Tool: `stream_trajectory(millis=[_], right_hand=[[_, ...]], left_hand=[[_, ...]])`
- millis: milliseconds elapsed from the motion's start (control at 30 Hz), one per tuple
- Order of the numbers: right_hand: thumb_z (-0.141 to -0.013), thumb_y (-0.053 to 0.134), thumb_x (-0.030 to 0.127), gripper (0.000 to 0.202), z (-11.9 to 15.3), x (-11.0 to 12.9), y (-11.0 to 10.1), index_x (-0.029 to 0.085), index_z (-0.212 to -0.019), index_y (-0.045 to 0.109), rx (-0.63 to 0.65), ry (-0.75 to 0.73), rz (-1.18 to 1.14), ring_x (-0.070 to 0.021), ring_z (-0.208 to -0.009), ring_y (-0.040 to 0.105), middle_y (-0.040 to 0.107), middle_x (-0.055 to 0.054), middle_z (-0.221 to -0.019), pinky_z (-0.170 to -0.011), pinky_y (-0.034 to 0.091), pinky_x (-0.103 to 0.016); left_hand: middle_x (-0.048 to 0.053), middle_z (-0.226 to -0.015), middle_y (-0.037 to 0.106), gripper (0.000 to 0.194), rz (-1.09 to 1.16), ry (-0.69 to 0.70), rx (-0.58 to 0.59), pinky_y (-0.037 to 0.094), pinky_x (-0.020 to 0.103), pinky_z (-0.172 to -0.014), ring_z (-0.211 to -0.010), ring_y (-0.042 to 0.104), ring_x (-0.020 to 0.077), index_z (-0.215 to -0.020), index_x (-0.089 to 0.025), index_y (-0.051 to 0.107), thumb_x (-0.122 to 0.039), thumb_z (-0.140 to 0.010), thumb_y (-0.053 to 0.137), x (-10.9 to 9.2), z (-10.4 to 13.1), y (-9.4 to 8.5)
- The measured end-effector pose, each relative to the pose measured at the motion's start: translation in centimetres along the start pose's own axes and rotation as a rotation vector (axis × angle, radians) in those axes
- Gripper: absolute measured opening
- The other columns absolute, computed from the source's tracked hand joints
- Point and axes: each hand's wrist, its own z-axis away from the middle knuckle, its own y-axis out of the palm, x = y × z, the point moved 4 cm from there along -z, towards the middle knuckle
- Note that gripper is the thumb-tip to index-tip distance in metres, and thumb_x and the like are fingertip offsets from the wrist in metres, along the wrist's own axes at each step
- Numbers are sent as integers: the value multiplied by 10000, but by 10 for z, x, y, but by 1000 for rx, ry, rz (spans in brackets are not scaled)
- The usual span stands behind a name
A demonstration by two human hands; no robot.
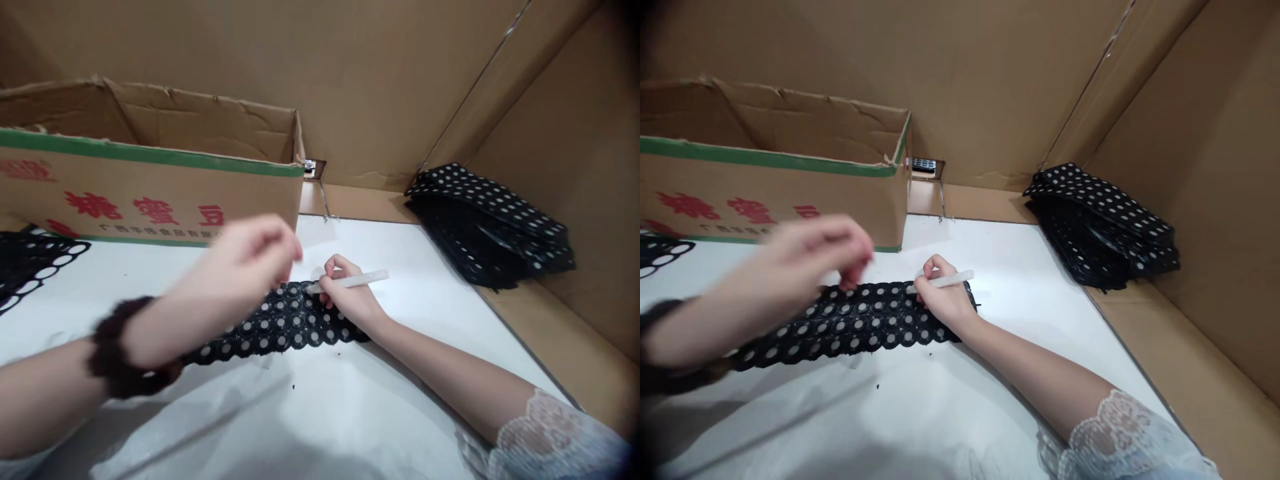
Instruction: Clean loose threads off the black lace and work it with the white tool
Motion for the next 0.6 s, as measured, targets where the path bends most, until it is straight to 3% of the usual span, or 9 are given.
stream_trajectory(millis=[67, 133, 267, 433, 600], right_hand=[[-700, 456, 222, 93, 0, 0, 0, 210, -705, 364, 4, -2, -2, -109, -483, 509, 494, 45, -515, -398, 391, -179], [-699, 455, 219, 96, 0, 0, 0, 210, -705, 360, 3, -8, -2, -107, -480, 503, 492, 48, -509, -405, 388, -178], [-712, 452, 218, 96, 1, -2, 1, 208, -703, 357, 0, -34, 15, -97, -493, 508, 504, 50, -522, -453, 381, -178], [-717, 449, 213, 89, 2, -3, 1, 206, -710, 361, 4, -66, 20, -103, -524, 526, 503, 54, -535, -496, 380, -191], [-714, 451, 217, 95, 3, -1, 0, 209, -708, 357, 22, -66, -9, -111, -511, 518, 500, 55, -515, -477, 369, -194]], left_hand=[[24, -765, 580, 267, -231, 64, 92, 457, 283, -613, -680, 533, 150, -864, -158, 592, -268, -857, 349, 7, 4, 27], [75, -881, 576, 283, -483, 115, 99, 449, 342, -739, -825, 530, 202, -970, -128, 571, -196, -847, 325, 19, 9, 50], [149, -1037, 514, 343, -728, 131, 101, 414, 382, -814, -978, 464, 260, -1099, -67, 494, -102, -819, 299, 36, 19, 69], [106, -949, 501, 230, -540, 87, 47, 387, 378, -813, -924, 450, 232, -925, -113, 478, -84, -762, 319, 39, 17, 65], [3, -803, 505, 139, -8, -107, 114, 386, 308, -722, -769, 474, 165, -831, -189, 400, -134, -713, 353, 52, 5, 62]])
